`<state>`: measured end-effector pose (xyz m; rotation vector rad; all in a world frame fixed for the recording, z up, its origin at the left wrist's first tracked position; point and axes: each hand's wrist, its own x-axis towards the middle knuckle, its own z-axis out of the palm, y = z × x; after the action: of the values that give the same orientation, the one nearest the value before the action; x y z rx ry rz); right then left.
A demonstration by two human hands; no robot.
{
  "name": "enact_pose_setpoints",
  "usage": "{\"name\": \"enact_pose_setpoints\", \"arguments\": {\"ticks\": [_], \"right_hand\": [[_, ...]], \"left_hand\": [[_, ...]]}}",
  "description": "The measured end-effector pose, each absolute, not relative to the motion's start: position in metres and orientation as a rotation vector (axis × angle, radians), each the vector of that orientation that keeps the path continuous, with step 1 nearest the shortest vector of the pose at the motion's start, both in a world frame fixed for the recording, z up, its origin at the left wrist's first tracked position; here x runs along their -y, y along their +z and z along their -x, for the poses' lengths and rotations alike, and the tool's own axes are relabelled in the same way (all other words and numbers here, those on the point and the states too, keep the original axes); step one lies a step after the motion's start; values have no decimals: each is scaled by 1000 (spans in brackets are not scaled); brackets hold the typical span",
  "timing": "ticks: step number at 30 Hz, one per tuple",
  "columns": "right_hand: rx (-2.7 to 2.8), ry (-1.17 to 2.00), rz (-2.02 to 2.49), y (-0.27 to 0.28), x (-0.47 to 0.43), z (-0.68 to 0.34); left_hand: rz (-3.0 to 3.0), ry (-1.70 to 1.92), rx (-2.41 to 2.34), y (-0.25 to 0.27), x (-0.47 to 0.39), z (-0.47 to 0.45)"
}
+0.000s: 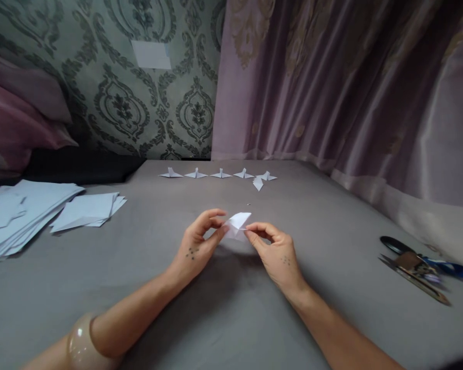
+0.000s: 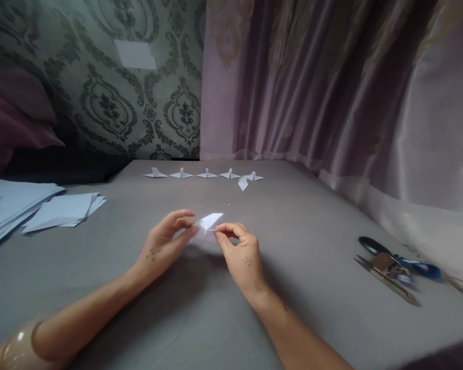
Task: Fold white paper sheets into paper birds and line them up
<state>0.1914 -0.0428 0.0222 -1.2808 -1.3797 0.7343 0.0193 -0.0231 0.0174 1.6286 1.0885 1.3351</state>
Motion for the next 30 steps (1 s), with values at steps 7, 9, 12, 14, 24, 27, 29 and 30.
{"name": "enact_pose_setpoints", "arguments": {"ticks": [7, 9, 12, 14, 24, 27, 29, 30], "right_hand": [[1469, 623, 1210, 23, 42, -197], [1460, 623, 1200, 23, 42, -198], [1468, 631, 1185, 24, 42, -197], [1485, 627, 1184, 26, 43, -196], [1607, 494, 1268, 25, 43, -197], [1675, 484, 1275, 27, 45, -197], [1696, 532, 1274, 31, 47, -197], [1695, 588, 1268, 33, 48, -198]], "left_hand": [[-1852, 1220, -1111, 23, 25, -18], [-1775, 1213, -1136, 22, 25, -18], [-1630, 1196, -1133, 21, 23, -19], [-1588, 1183, -1122, 21, 23, -19], [-1966, 1385, -1147, 19, 27, -14], [-2069, 1390, -1109, 20, 27, -14], [-2114, 1379, -1093, 21, 27, -14], [-2130, 1378, -1092, 22, 27, -14]]}}
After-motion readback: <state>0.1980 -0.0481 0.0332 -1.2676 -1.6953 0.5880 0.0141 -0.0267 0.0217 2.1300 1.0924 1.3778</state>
